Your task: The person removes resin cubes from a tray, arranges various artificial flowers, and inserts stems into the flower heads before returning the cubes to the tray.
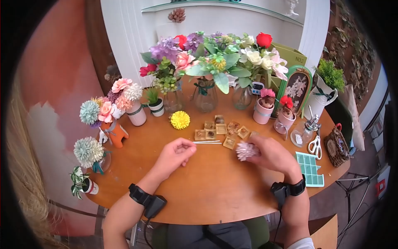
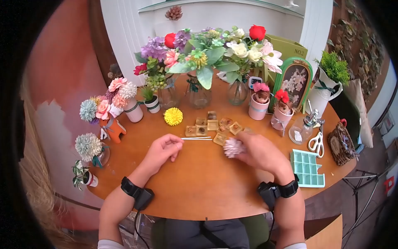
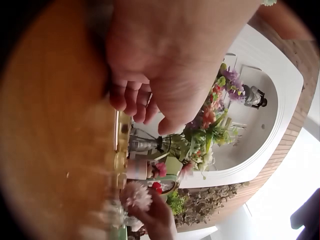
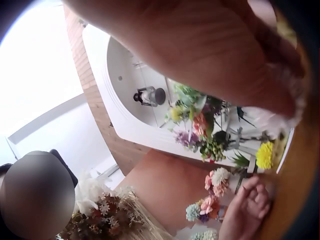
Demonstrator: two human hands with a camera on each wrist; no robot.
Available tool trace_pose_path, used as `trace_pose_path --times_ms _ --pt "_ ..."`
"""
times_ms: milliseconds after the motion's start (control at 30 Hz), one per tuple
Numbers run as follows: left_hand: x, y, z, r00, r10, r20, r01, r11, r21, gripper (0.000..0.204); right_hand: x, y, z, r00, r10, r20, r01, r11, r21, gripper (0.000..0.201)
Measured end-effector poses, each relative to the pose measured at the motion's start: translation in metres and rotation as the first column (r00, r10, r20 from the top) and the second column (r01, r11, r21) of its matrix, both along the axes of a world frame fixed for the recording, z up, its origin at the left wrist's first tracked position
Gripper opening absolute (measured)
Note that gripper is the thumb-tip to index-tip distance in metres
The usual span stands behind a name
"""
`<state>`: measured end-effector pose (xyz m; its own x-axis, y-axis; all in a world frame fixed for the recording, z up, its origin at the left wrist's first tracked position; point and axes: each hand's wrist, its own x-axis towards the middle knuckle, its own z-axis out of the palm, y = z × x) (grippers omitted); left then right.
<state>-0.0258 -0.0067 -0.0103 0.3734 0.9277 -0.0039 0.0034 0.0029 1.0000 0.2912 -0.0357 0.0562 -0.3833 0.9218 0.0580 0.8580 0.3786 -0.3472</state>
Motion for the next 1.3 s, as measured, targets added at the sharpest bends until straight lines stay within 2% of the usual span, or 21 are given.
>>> trace_pose_path --times_ms 33,100,167,200,233,267,300,367,433,500,533,567,633,700,767,833,933,1000,1133,1233,1300 --pt "0.004 -0.005 0.001 1.0 0.008 0.009 -0.008 1.0 -0.003 0.021 -0.011 0.0 -0.004 0.969 0.138 -0.204 -0.114 0.986 0.123 0.035" --pt "0.013 -0.015 0.001 0.996 -0.075 0.056 0.077 0.997 -0.03 0.027 -0.043 -0.005 -0.013 0.888 0.178 -0.425 -0.149 0.984 0.099 0.035" --pt "0.017 -0.016 -0.003 0.987 -0.093 0.128 0.1 0.994 -0.045 0.036 -0.064 -0.005 -0.031 0.853 0.248 -0.46 -0.212 0.969 0.13 0.04" --pt "0.021 -0.018 -0.002 1.0 0.022 0.006 -0.023 0.991 0.135 0.038 -0.071 -0.005 -0.038 0.854 0.255 -0.454 -0.216 0.967 0.137 0.041" --pt "0.022 -0.02 -0.003 0.983 0.158 -0.094 -0.12 0.94 0.321 0.039 -0.077 -0.005 -0.042 0.854 0.262 -0.449 -0.221 0.965 0.143 0.042" --pt "0.021 -0.014 -0.005 0.946 0.31 -0.1 -0.213 0.822 0.528 0.036 -0.081 -0.006 -0.042 0.855 0.261 -0.448 -0.222 0.965 0.138 0.042" --pt "0.017 -0.01 -0.002 0.946 0.31 -0.098 -0.216 0.824 0.523 0.036 -0.083 -0.008 -0.04 0.846 0.249 -0.471 -0.243 0.967 0.075 0.043" --pt "0.006 -0.006 0.008 0.943 0.296 -0.151 -0.163 0.808 0.566 0.026 -0.084 -0.009 -0.041 0.839 0.235 -0.491 -0.266 0.964 0.007 0.045" --pt "0.007 -0.008 0.009 0.943 0.297 -0.149 -0.158 0.796 0.584 0.02 -0.082 -0.007 -0.047 0.754 0.198 -0.626 -0.347 0.93 -0.124 0.045" --pt "0.007 -0.009 0.001 0.959 0.075 -0.273 0.063 0.884 0.463 0.021 -0.078 0.0 -0.057 0.718 0.202 -0.666 -0.356 0.929 -0.103 0.044" --pt "0.008 -0.006 -0.01 0.944 0.043 -0.326 0.141 0.843 0.52 0.021 -0.075 0.002 -0.06 0.678 0.207 -0.706 -0.362 0.929 -0.076 0.043" --pt "0.011 -0.007 -0.012 0.95 0.025 -0.313 0.156 0.827 0.54 0.019 -0.073 0.005 -0.058 0.69 0.171 -0.703 -0.32 0.943 -0.085 0.038" --pt "0.013 -0.008 -0.012 0.947 0.056 -0.317 0.161 0.77 0.618 0.018 -0.073 0.009 -0.054 0.775 0.194 -0.602 -0.226 0.974 0.023 0.039" --pt "0.012 -0.011 -0.01 0.95 0.036 -0.309 0.171 0.77 0.615 0.018 -0.074 0.019 -0.056 0.927 0.322 -0.194 -0.242 0.906 0.346 0.04" --pt "0.011 -0.01 -0.01 0.942 0.04 -0.332 0.177 0.782 0.598 0.018 -0.081 0.019 -0.05 0.931 0.334 -0.145 -0.272 0.902 0.335 0.04" --pt "0.012 -0.011 -0.008 0.942 0.043 -0.332 0.164 0.805 0.571 0.018 -0.08 0.016 -0.051 0.949 0.314 -0.025 -0.278 0.872 0.403 0.038" --pt "0.012 -0.012 -0.008 0.941 0.086 -0.328 0.148 0.766 0.626 0.017 -0.08 0.017 -0.053 0.949 0.315 -0.005 -0.286 0.87 0.402 0.036" --pt "0.015 -0.012 -0.006 0.949 0.185 -0.255 0.044 0.724 0.688 0.016 -0.079 0.014 -0.052 0.953 0.302 -0.006 -0.273 0.87 0.41 0.036" --pt "0.014 -0.013 0.0 0.929 0.256 -0.268 0.011 0.704 0.71 0.013 -0.075 0.012 -0.049 0.962 0.273 0.0 -0.255 0.898 0.359 0.031" --pt "0.01 -0.014 0.003 0.906 0.214 -0.364 0.1 0.729 0.677 0.012 -0.073 0.011 -0.05 0.969 0.245 -0.004 -0.227 0.904 0.363 0.023" --pt "0.01 -0.015 0.0 0.913 0.177 -0.367 0.119 0.746 0.655 0.011 -0.072 0.009 -0.049 0.976 0.216 -0.02 -0.194 0.907 0.373 0.018"
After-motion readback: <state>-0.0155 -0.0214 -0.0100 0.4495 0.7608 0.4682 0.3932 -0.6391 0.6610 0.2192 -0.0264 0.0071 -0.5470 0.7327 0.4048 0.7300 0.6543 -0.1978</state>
